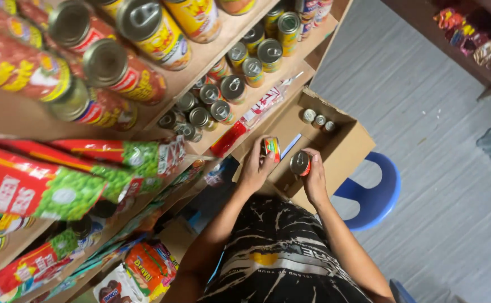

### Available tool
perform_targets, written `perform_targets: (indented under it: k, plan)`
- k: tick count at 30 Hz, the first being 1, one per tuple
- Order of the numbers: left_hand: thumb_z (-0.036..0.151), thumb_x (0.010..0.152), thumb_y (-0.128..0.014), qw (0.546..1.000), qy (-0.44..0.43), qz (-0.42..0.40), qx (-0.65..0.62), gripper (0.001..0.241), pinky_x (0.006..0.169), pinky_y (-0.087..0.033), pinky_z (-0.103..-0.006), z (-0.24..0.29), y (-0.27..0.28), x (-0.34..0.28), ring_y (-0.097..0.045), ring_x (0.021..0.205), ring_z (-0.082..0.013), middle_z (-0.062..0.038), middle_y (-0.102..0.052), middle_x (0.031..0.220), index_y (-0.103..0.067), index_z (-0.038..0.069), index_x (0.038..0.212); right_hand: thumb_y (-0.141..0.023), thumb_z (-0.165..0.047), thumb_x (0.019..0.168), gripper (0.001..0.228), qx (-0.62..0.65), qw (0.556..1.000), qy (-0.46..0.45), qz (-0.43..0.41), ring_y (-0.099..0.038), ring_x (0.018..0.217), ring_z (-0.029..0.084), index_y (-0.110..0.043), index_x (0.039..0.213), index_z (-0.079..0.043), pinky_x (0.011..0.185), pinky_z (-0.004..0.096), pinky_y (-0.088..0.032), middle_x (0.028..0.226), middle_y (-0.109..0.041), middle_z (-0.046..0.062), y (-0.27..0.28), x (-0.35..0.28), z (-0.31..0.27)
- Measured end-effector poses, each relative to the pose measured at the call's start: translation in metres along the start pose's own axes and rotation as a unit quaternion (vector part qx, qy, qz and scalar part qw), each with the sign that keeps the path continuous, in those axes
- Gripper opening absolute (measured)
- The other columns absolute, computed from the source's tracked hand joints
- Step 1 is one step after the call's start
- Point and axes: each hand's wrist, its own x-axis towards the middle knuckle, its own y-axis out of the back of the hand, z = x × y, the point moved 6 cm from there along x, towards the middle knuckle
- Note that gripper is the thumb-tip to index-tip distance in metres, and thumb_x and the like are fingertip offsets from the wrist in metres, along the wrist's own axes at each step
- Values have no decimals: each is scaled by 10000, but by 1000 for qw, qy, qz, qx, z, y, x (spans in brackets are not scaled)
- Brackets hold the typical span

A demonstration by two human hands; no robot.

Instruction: Placing canned goods from a cardboard box onto store shelves.

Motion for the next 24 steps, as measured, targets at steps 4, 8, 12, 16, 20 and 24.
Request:
perform_targets:
  k: [4,8,12,16,20,24]
  plan:
    - [262,1028,-619,997,74,4,-9,657,744,-530,-294,13,36,15,-619,949,-182,-110,-641,1282,-380,84,1613,-356,-361,1144,383,211,974,23,-82,-582,790,171,-460,1357,-60,683,306,-502,1047,-589,102,-15,-3,-12]
    - [229,1081,-539,991,-29,10,-133,578,861,-593,-305,54,66,41,-588,1222,-124,-47,-427,1581,-316,89,1596,-479,-346,1057,436,285,949,21,-137,-608,836,191,-410,1401,-87,740,327,-539,1126,-583,101,-24,-13,-45]
    - [228,1107,-482,933,59,-1,-354,520,869,-550,-311,49,74,48,-606,1107,-114,-63,-550,1482,-394,90,1601,-600,-313,1019,491,282,948,17,-147,-621,987,200,-432,1417,-81,805,364,-563,1230,-583,122,-25,-21,-71]
    - [122,1143,-557,991,-114,42,-62,472,1199,-402,-374,71,92,52,-515,1420,-195,-104,-539,1580,-444,54,1596,-669,-255,990,485,291,943,27,-160,-645,1102,221,-434,1379,-86,851,398,-583,1369,-594,170,-24,-25,-79]
    - [176,985,-703,995,-45,84,6,601,1006,-515,-365,71,107,84,-627,1142,-257,-128,-647,1340,-463,65,1525,-694,-242,985,503,295,942,23,-157,-640,1133,229,-438,1392,-93,879,402,-581,1383,-583,173,-24,-26,-77]
    - [194,910,-804,961,-124,118,217,621,1064,-489,-437,65,122,113,-591,1271,-378,-208,-608,1368,-540,50,1453,-682,-217,984,477,261,954,25,-148,-639,1152,227,-458,1386,-95,884,409,-586,1368,-599,162,-27,-27,-80]
